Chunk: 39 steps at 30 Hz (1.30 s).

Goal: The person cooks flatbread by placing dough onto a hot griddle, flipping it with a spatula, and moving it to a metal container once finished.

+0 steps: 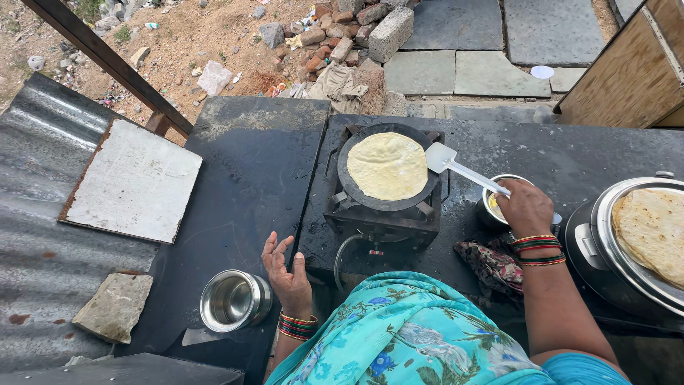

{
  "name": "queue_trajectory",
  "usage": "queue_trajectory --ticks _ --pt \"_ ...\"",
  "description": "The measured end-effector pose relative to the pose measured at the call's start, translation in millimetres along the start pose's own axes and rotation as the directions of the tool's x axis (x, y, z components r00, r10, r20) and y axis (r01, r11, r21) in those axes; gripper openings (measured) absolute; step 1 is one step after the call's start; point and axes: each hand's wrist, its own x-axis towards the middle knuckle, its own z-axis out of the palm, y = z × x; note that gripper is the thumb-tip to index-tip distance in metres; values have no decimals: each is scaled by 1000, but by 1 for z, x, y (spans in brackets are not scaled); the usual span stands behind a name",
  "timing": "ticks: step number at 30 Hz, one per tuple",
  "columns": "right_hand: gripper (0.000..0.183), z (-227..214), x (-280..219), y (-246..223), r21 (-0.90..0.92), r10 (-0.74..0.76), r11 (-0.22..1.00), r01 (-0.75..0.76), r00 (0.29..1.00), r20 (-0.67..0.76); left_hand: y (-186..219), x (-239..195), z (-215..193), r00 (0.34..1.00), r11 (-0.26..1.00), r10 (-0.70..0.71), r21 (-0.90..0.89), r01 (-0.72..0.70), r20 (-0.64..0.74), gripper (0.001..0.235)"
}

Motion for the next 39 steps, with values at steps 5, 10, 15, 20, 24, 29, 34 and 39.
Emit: queue_trajectory --ticks 5,10,15,20,24,29,34,39 --pt "34 17 19 9 58 -36 998 28 990 134 3 -8 -2 1000 1000 15 22 -14 -25 33" --pt "32 69 52 -26 188 -223 960 206 972 72 9 -17 -5 999 999 0 46 2 -50 33" --pt "32 69 61 -72 323 -223 930 178 969 110 18 -27 -10 996 997 -9 75 16 -94 31" --pt "32 19 49 -82 298 -298 890 346 935 -195 24 -42 -15 990 995 -39 85 51 -135 30" --pt "34 9 45 -69 184 -447 842 507 847 -288 32 -52 -11 987 996 -53 62 63 -148 29" --pt "34 23 31 -55 371 -391 825 425 905 -169 43 -61 0 989 994 -24 101 39 -146 30" --pt "32 27 24 -26 588 -155 792 166 985 -70 53 -73 14 991 993 -56 97 68 -125 31" --pt "29 34 21 16 682 -133 699 -214 898 418 59 -83 33 996 990 -15 139 26 -86 32"
